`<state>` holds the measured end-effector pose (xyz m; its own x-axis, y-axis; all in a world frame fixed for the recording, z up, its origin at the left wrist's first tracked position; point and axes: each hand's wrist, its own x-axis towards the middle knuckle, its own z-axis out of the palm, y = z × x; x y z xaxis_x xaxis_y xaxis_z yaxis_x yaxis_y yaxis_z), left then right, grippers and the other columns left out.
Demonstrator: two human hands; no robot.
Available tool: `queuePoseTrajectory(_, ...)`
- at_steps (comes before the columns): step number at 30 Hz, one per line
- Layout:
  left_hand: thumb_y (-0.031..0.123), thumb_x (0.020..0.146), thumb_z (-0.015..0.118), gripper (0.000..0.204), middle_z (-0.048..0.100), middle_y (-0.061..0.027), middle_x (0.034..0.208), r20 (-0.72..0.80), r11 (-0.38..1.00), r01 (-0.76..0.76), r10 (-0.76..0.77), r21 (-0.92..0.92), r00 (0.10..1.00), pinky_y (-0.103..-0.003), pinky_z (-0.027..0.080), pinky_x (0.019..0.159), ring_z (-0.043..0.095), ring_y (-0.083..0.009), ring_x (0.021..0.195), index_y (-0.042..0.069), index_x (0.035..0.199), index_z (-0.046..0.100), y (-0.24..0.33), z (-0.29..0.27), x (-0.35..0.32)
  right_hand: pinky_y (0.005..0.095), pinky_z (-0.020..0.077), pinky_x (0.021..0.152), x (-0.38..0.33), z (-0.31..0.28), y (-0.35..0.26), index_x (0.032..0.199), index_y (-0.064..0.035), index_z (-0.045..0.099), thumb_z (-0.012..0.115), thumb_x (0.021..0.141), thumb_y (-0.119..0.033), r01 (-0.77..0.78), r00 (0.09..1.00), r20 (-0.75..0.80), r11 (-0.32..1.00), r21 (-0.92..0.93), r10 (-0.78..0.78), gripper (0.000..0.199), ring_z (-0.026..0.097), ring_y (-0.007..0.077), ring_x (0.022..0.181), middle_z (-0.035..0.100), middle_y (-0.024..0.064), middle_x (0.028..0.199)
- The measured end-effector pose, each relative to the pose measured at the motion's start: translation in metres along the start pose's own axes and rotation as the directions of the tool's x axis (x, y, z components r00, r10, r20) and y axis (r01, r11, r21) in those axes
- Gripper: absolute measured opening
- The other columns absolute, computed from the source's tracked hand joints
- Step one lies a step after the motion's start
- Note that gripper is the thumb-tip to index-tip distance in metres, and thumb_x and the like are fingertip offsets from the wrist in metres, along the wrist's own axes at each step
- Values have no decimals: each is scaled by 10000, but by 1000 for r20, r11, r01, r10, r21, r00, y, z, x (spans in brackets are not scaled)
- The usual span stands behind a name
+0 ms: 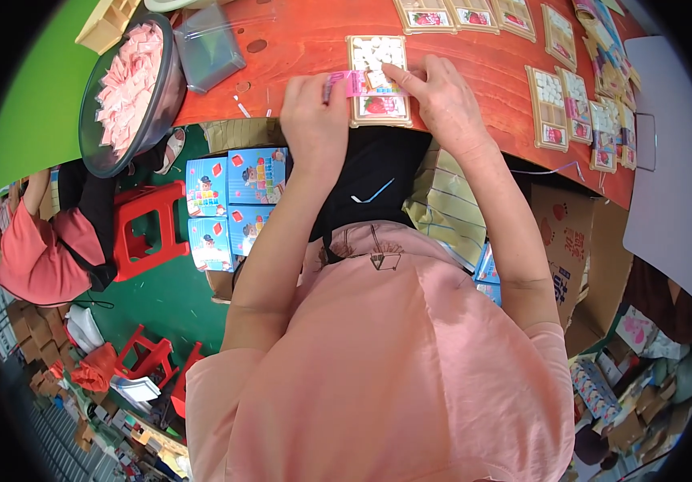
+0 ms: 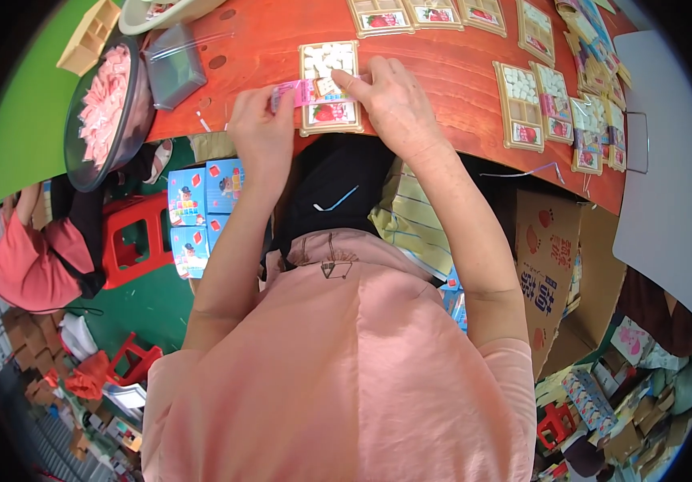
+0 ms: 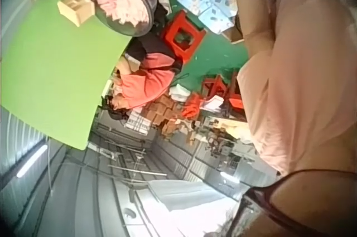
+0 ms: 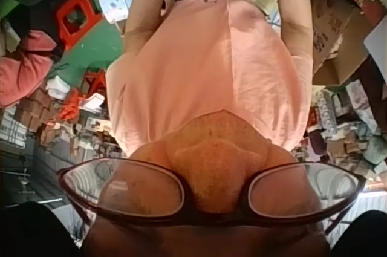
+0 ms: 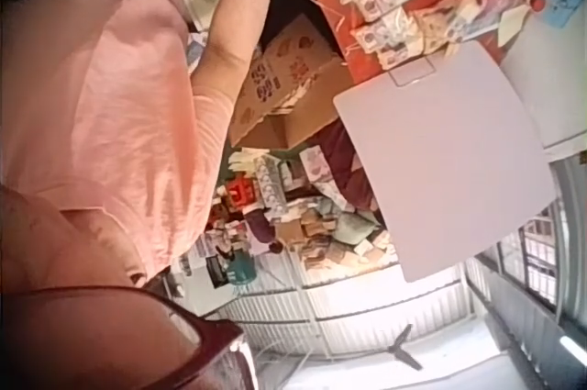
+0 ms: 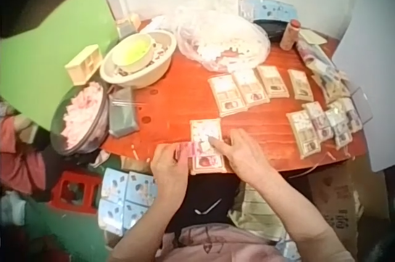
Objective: Packaging small items into plastic trays and applying decorative labels to the containers.
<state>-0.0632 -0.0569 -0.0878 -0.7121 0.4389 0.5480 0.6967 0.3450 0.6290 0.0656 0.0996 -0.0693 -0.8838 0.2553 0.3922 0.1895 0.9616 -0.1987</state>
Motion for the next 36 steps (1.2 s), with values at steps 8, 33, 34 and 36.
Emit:
queuePoseTrajectory(8, 290, 901, 747, 384, 690, -67, 972, 736, 133, 958, -616, -256, 282, -259, 525, 500, 654, -107, 742, 3, 1124, 624, 27, -49, -37, 392, 542, 786, -30, -7, -34, 1276, -211, 655, 640, 786, 18, 10, 998, 55, 996, 87, -15, 541, 605, 280, 897, 564, 96, 946)
queuePoseTrajectory(33, 88, 945, 664, 198, 711, -117, 1061, 843, 105, 866, -197, -490, 501, -279, 538, 629, 671, -145, 849, -25, 1107, 681, 84, -35, -51, 303, 504, 914, -83, -53, -46, 1222, 15, 612, 625, 960, -47, -103, 732, 393, -480, 871, 556, 269, 640, 162, 1034, 657, 98, 1180)
queuePoseTrajectory(34, 78, 941, 667, 198, 711, -117, 1062, 837, 144, 857, -187, -495, 515, -273, 538, 631, 668, -143, 848, -28, 1108, 683, 84, -35, -49, 303, 504, 914, -85, -56, -50, 1222, 15, 612, 625, 960, -47, -101, 733, 392, -481, 871, 556, 269, 640, 162, 1034, 657, 98, 1180)
queuePoseTrajectory(36, 70, 910, 707, 215, 708, -107, 1011, 835, 185, 856, -197, -483, 514, -261, 531, 623, 655, -132, 795, -33, 1095, 673, 89, -36, -45, 300, 497, 920, -90, -59, -60, 1218, 21, 618, 644, 953, -55, -298, 725, 343, -177, 938, 597, 277, 637, 153, 1029, 673, 92, 1155)
